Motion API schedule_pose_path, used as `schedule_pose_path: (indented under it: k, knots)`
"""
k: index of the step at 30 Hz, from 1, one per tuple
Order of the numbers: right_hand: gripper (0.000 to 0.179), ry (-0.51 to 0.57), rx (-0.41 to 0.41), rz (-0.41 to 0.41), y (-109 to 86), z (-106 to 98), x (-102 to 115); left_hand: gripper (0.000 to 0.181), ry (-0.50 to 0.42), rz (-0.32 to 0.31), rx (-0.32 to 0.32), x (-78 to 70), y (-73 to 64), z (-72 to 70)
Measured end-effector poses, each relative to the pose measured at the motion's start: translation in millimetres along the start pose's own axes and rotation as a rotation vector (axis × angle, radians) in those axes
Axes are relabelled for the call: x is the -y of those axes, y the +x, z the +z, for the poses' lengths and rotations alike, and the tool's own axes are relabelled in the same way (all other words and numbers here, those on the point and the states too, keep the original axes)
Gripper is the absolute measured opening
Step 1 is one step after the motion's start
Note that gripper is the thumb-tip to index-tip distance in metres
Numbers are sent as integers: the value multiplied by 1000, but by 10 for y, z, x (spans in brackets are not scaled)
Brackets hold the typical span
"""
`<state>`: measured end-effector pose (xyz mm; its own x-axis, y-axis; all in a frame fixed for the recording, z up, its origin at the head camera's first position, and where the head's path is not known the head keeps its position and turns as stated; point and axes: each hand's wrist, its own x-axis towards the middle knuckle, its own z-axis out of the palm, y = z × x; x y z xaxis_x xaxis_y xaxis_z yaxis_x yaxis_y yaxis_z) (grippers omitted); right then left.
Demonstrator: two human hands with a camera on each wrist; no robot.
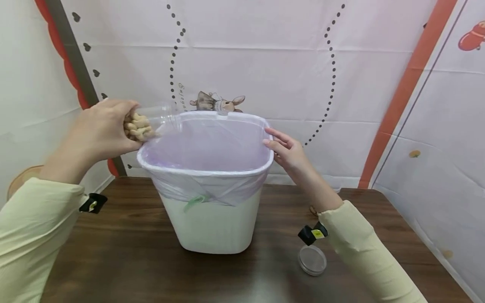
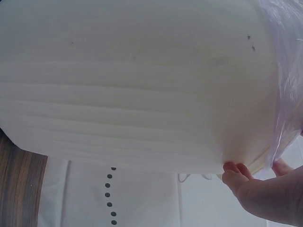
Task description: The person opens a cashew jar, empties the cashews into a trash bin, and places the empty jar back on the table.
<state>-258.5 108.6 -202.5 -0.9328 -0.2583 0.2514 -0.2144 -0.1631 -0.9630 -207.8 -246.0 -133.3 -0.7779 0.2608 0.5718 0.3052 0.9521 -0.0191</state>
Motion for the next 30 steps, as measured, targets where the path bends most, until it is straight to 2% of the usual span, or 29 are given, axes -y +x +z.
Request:
schedule_pose_path:
  k: [4,10,18,30]
  knots:
    - [51,-7,9,-12,-22,-59,12,68,14,16,-12,-49,45,23]
    - [52,-17,28,7,-54,-60,-1,65,34,37,-3,-59,37,28]
    - [52,-21,18,-5,-38,-55,6,63,39,102,-19,-61,65,18]
    - [52,-19,29,-11,-30,-29,-6,60,95,180,-42,-77,70,8]
